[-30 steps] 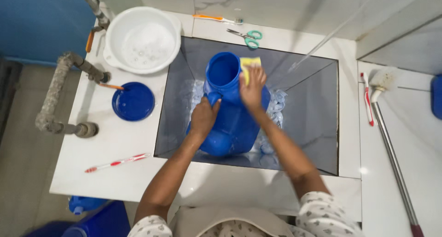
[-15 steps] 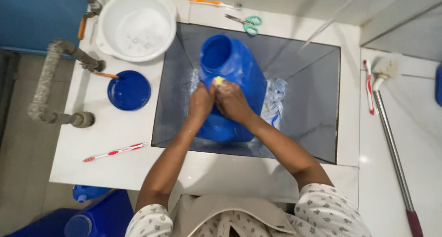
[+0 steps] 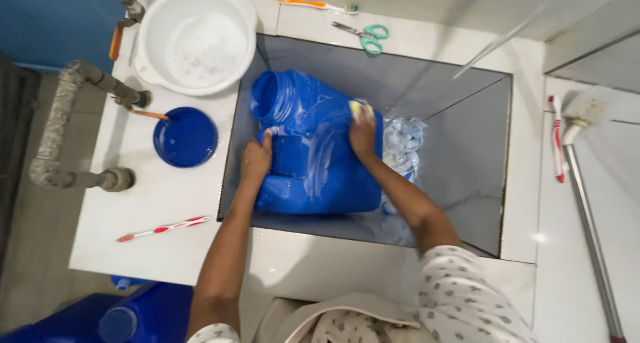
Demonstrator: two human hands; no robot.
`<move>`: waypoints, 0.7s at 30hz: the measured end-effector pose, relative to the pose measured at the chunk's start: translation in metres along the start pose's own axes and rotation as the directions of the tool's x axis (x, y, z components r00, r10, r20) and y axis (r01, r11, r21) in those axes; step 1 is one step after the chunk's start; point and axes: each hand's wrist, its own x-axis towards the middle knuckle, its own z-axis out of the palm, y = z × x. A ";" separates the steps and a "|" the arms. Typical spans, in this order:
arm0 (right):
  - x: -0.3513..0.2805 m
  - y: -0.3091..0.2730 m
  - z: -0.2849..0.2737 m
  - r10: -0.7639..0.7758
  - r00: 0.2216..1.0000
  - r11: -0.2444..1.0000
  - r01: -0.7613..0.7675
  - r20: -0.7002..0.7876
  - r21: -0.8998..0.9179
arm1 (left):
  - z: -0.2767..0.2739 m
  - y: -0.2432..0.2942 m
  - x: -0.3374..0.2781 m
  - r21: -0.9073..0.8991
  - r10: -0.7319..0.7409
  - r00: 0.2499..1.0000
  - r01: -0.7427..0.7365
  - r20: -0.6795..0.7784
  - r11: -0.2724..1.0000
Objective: The person cleans a blue plastic container by cutting off its label with scissors, scrubbing the exterior and interior with a sponge, and rinsing it with water from a tap. The person repeats this process for a second container.
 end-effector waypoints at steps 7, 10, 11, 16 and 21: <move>-0.070 -0.120 -0.036 -0.491 0.836 0.870 0.454 0.244 0.193 | 0.016 -0.016 0.001 0.046 0.053 0.995 -0.049 -0.081 0.998; 0.042 -0.060 0.018 -0.197 0.972 0.977 0.206 0.129 -0.061 | 0.001 -0.001 0.003 0.031 0.049 0.995 -0.047 -0.089 0.998; 0.055 -0.025 0.023 -0.076 0.996 0.997 0.077 0.051 -0.011 | -0.001 0.005 0.005 0.033 0.045 0.995 -0.043 -0.084 0.999; -0.092 0.015 -0.018 0.153 0.974 0.891 -0.064 0.166 -0.450 | -0.002 0.002 0.001 0.031 0.046 0.993 -0.043 -0.105 0.999; -0.099 -0.093 -0.024 -0.493 0.840 0.867 0.456 0.225 0.200 | 0.005 -0.008 0.002 0.032 0.064 0.993 -0.061 -0.098 0.998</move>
